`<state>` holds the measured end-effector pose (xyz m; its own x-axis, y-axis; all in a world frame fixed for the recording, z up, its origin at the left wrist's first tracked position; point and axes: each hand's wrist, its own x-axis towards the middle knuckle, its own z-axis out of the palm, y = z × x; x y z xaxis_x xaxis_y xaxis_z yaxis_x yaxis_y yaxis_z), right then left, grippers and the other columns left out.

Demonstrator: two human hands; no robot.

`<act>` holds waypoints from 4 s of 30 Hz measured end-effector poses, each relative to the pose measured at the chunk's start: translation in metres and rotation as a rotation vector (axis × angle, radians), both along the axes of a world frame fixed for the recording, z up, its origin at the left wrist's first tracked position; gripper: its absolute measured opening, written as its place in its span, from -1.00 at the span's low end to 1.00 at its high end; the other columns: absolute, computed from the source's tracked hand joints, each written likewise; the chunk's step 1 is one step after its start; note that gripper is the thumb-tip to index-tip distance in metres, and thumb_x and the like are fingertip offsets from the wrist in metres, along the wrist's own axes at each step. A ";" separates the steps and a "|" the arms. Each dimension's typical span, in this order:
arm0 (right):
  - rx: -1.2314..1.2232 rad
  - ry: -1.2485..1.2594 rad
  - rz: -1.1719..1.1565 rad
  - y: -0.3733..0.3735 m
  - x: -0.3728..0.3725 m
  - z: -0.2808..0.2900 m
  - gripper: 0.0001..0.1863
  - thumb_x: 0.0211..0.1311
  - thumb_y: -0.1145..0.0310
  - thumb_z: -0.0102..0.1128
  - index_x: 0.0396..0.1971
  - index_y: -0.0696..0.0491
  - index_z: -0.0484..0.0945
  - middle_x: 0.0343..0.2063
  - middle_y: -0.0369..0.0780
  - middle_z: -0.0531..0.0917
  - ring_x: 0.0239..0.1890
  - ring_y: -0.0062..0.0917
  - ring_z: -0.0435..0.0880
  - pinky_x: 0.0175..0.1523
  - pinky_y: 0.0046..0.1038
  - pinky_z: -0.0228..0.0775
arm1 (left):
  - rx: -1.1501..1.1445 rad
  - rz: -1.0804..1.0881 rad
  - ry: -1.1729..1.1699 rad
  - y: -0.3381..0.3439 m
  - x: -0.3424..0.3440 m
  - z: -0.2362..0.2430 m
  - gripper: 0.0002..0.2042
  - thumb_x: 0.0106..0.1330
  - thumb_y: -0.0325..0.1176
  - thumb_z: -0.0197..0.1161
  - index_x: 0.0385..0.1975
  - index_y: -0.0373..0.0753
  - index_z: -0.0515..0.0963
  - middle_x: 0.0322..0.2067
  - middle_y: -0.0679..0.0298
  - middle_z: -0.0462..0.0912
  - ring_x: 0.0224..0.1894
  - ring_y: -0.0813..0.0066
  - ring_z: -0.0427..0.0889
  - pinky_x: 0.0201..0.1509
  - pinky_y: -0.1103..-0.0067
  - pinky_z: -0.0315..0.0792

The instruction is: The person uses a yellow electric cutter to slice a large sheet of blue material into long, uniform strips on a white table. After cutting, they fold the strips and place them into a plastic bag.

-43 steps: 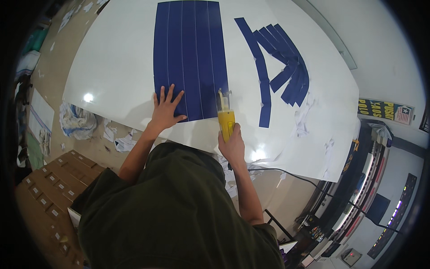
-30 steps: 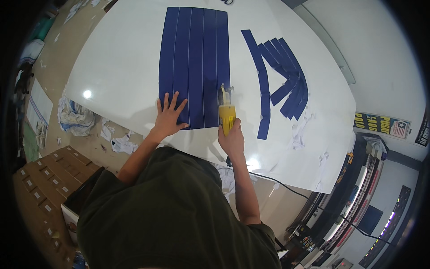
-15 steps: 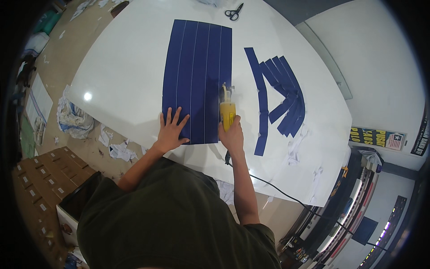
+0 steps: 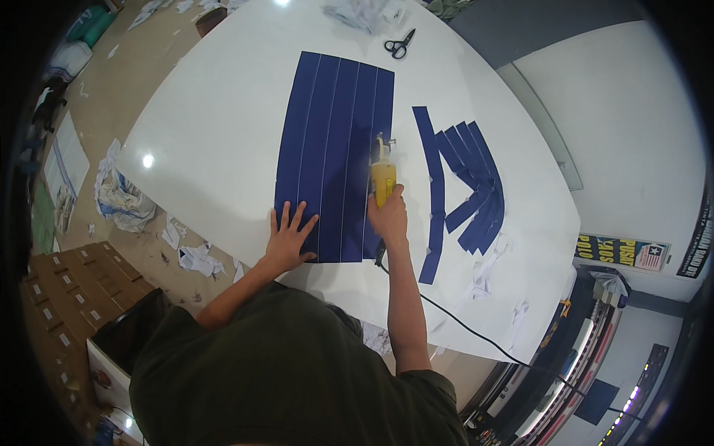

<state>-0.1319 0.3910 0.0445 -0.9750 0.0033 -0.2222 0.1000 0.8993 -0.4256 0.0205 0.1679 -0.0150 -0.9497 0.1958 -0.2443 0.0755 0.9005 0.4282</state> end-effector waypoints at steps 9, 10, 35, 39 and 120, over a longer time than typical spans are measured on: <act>-0.002 0.073 0.040 -0.005 -0.048 -0.011 -0.38 0.25 0.14 0.28 0.00 0.28 0.19 -0.28 0.38 0.62 -0.22 0.26 0.69 -0.12 0.00 0.60 | 0.025 0.011 0.009 0.000 0.000 0.000 -0.01 0.04 0.12 0.52 0.51 0.10 0.17 0.56 0.03 -0.13 0.57 -0.25 -0.27 0.51 -0.24 -0.34; -0.004 0.077 0.041 -0.006 -0.055 -0.012 -0.38 0.25 0.14 0.28 0.01 0.28 0.18 -0.27 0.38 0.62 -0.22 0.27 0.69 -0.12 0.00 0.60 | 0.030 0.014 0.014 0.000 -0.001 0.000 -0.01 0.04 0.12 0.52 0.51 0.10 0.17 0.56 0.03 -0.13 0.57 -0.25 -0.27 0.51 -0.24 -0.35; -0.005 0.116 0.060 -0.044 -0.197 -0.014 -0.33 0.19 0.10 0.28 0.02 0.32 0.20 -0.23 0.39 0.62 -0.17 0.26 0.68 -0.04 0.02 0.59 | 0.076 0.043 -0.055 -0.002 -0.007 0.007 -0.01 0.02 0.11 0.54 0.50 0.12 0.19 0.57 0.06 -0.17 0.58 -0.25 -0.31 0.51 -0.24 -0.37; -0.012 0.104 0.065 -0.049 -0.214 -0.015 -0.29 0.18 0.10 0.28 0.06 0.33 0.19 -0.24 0.38 0.62 -0.16 0.24 0.69 -0.03 0.00 0.60 | 0.082 0.046 -0.060 -0.003 -0.006 0.008 -0.02 0.02 0.11 0.53 0.50 0.12 0.20 0.57 0.06 -0.16 0.58 -0.25 -0.31 0.51 -0.24 -0.38; -0.130 -0.073 -0.180 0.021 0.312 0.016 -0.36 0.31 0.21 0.25 0.20 0.24 0.16 -0.04 0.21 0.52 -0.14 0.22 0.60 -0.15 0.08 0.52 | -0.125 -0.125 -0.038 -0.042 -0.011 -0.009 0.29 -0.20 0.23 0.61 0.57 -0.02 -0.03 0.58 0.05 -0.19 0.59 -0.18 -0.25 0.55 -0.16 -0.21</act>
<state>0.1804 0.4121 0.0606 -0.9426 0.1424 -0.3021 0.2887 0.8021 -0.5227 0.0099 0.1256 -0.0243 -0.9094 0.2780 -0.3093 0.1766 0.9315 0.3179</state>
